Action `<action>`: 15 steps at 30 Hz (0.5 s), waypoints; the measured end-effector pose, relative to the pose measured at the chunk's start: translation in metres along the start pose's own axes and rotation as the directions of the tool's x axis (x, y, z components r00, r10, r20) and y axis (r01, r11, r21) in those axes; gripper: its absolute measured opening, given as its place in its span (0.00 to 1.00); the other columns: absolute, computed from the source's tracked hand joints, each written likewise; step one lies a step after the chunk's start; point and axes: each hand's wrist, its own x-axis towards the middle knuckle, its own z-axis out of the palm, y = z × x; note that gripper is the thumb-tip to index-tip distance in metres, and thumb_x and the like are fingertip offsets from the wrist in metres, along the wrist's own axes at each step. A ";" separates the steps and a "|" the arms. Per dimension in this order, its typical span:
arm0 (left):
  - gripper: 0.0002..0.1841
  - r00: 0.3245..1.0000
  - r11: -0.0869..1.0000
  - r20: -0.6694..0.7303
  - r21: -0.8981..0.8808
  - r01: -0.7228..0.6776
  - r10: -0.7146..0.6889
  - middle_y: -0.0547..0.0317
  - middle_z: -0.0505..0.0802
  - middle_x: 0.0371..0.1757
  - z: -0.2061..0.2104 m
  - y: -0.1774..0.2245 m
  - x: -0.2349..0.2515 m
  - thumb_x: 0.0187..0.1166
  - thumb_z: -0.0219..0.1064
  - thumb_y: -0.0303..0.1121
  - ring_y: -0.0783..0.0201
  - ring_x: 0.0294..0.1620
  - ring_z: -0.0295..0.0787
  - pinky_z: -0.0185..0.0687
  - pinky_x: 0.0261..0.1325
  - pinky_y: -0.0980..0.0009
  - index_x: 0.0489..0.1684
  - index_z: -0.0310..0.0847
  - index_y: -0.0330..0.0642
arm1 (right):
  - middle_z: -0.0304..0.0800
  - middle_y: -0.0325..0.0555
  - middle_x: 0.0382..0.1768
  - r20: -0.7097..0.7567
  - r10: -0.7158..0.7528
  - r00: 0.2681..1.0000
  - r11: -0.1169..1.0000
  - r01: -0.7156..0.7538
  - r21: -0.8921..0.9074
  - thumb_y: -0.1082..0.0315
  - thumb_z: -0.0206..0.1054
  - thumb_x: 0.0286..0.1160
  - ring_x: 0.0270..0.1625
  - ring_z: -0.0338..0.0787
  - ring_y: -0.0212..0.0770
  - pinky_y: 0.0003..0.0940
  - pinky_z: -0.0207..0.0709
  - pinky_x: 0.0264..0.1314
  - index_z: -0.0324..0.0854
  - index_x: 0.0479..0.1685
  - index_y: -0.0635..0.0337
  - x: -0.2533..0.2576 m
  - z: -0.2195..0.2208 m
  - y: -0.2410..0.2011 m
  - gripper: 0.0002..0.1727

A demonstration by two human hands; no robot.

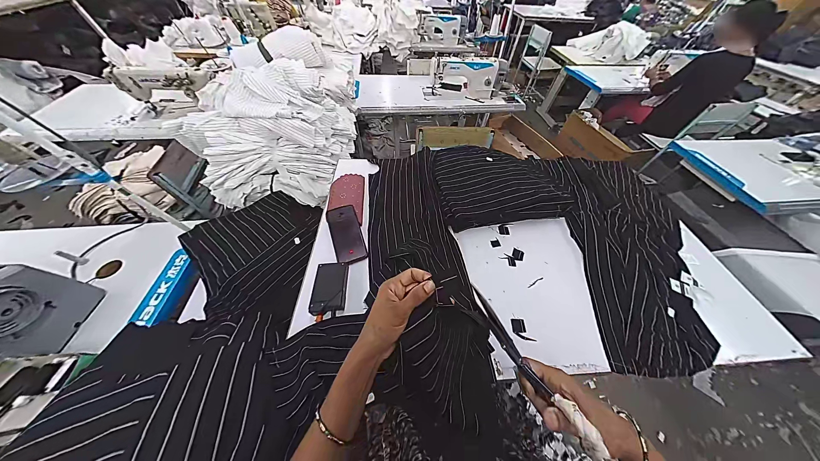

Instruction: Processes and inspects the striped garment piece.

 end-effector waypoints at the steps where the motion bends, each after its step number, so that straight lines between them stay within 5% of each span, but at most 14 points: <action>1: 0.06 1.000 1.000 0.008 0.007 -0.012 0.012 0.74 0.93 0.29 0.001 0.001 0.000 0.81 0.62 0.27 0.79 0.32 0.89 0.86 0.41 0.80 0.39 0.86 0.46 | 0.71 0.22 0.21 0.007 -0.003 1.000 0.999 0.003 -0.045 0.29 0.71 0.65 0.21 0.70 0.16 0.14 0.63 0.24 0.74 0.38 0.47 -0.002 -0.002 -0.004 0.30; 7: 0.06 0.991 0.979 0.003 0.152 -0.134 0.135 0.79 0.91 0.30 0.013 0.006 -0.002 0.79 0.63 0.23 0.86 0.32 0.85 0.80 0.40 0.86 0.40 0.85 0.45 | 0.69 0.21 0.18 -0.041 0.048 0.998 0.955 -0.058 -0.290 0.31 0.75 0.62 0.19 0.69 0.16 0.16 0.61 0.22 0.73 0.36 0.48 0.008 -0.005 -0.032 0.30; 15: 0.04 0.958 0.948 -0.174 0.266 -0.176 0.226 0.74 0.93 0.34 0.021 0.006 -0.009 0.79 0.65 0.24 0.84 0.36 0.87 0.82 0.44 0.85 0.41 0.86 0.39 | 0.69 0.22 0.15 -0.140 0.013 0.990 0.925 -0.065 -0.374 0.39 0.77 0.66 0.18 0.68 0.17 0.17 0.60 0.21 0.75 0.31 0.51 0.013 0.007 -0.030 0.25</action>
